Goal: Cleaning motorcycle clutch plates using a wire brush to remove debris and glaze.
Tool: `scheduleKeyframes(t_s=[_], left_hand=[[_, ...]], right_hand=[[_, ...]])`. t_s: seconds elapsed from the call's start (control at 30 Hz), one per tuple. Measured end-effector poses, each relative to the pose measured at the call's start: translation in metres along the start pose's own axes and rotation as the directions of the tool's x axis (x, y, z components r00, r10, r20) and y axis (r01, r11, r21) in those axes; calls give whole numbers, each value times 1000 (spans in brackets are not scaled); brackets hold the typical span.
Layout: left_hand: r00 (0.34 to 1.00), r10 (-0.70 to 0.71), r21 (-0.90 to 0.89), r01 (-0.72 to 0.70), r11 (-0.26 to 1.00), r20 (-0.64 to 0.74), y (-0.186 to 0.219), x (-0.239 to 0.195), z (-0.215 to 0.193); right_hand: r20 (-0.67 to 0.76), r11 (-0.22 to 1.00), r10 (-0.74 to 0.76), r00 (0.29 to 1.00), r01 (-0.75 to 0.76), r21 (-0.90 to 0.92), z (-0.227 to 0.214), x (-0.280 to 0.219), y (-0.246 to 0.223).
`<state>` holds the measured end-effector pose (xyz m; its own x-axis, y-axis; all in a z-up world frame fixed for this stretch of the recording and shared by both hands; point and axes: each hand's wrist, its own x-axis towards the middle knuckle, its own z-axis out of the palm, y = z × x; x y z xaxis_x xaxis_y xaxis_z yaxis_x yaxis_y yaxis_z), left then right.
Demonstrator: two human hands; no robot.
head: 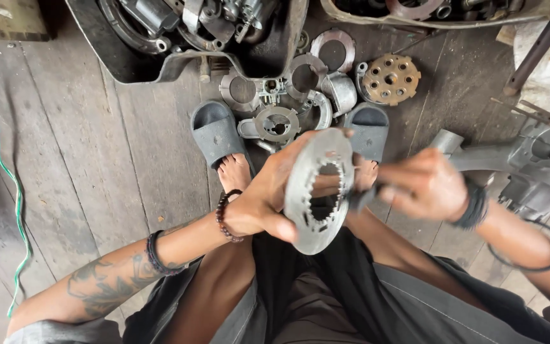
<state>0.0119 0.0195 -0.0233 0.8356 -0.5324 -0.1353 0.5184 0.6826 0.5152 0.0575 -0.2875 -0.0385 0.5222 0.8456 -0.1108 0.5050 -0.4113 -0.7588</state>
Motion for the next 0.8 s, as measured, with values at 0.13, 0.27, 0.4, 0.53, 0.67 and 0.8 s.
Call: scheduleKeyframes(t_s=[0.13, 0.27, 0.4, 0.53, 0.67, 0.8], left_hand=[[993, -34, -391, -14, 920, -115, -33, -31, -30], [990, -94, -244, 65, 967, -107, -11, -21, -21], [991, -132, -41, 132, 990, 20, -3, -7, -11], [986, -152, 22, 151, 988, 61, 8, 1, 10], [999, 3, 433, -22, 901, 43, 16, 9, 18], [1000, -11, 390, 5, 921, 15, 13, 7, 17]], right_hand=[[-37, 947, 250, 968, -252, -200, -15, -15, 50], [-84, 874, 471, 878, -452, 179, -13, -28, 47], [-58, 839, 457, 888, -408, 361, 3, -21, 11], [-24, 845, 409, 912, -368, 388, 20, -5, -20], [11, 615, 484, 875, -349, 707, 57, -12, -39], [65, 463, 509, 859, -337, 820, 60, -7, -31]])
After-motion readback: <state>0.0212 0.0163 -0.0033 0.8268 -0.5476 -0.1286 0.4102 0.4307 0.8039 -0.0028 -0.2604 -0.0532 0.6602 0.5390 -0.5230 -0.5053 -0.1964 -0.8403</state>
